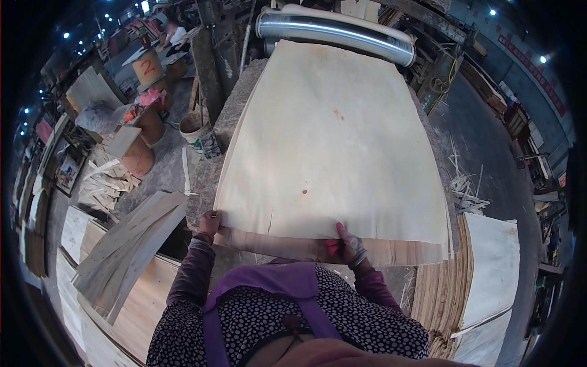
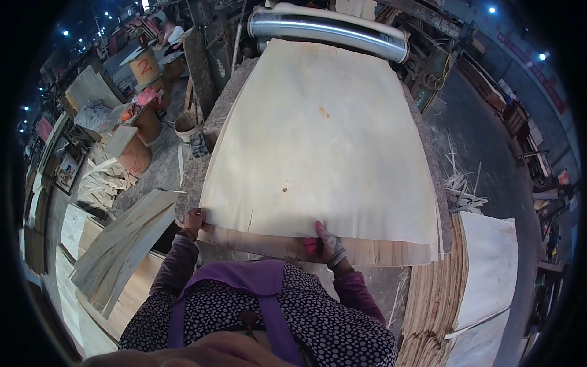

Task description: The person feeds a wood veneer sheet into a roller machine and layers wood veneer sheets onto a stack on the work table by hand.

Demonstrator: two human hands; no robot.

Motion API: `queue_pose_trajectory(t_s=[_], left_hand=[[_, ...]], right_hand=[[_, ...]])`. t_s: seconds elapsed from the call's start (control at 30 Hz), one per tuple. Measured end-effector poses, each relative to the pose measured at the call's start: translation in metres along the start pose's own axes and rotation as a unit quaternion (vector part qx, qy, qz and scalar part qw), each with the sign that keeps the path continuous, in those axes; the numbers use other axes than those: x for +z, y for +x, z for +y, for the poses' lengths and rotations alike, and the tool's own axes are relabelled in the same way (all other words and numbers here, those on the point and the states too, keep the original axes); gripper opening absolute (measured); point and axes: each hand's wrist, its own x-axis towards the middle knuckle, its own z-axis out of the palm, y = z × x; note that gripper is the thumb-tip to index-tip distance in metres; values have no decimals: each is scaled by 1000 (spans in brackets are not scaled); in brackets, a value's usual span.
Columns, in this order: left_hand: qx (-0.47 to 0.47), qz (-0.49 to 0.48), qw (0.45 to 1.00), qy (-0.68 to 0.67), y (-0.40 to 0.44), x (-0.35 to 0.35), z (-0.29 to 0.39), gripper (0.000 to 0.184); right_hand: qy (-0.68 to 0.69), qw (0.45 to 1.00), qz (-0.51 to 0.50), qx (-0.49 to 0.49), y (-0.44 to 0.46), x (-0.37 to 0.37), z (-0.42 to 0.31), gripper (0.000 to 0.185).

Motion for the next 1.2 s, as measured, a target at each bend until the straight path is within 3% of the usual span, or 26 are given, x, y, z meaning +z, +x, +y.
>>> queue_pose_trajectory(t_s=[0.43,1.2], left_hand=[[-13,-15,1000,-22,0,0,1,18],[-15,-15,1000,-7,10,1,-14,22]], right_hand=[[-13,1000,-5,-4,0,1,0,58],[-8,1000,12,2,-1,0,0,50]])
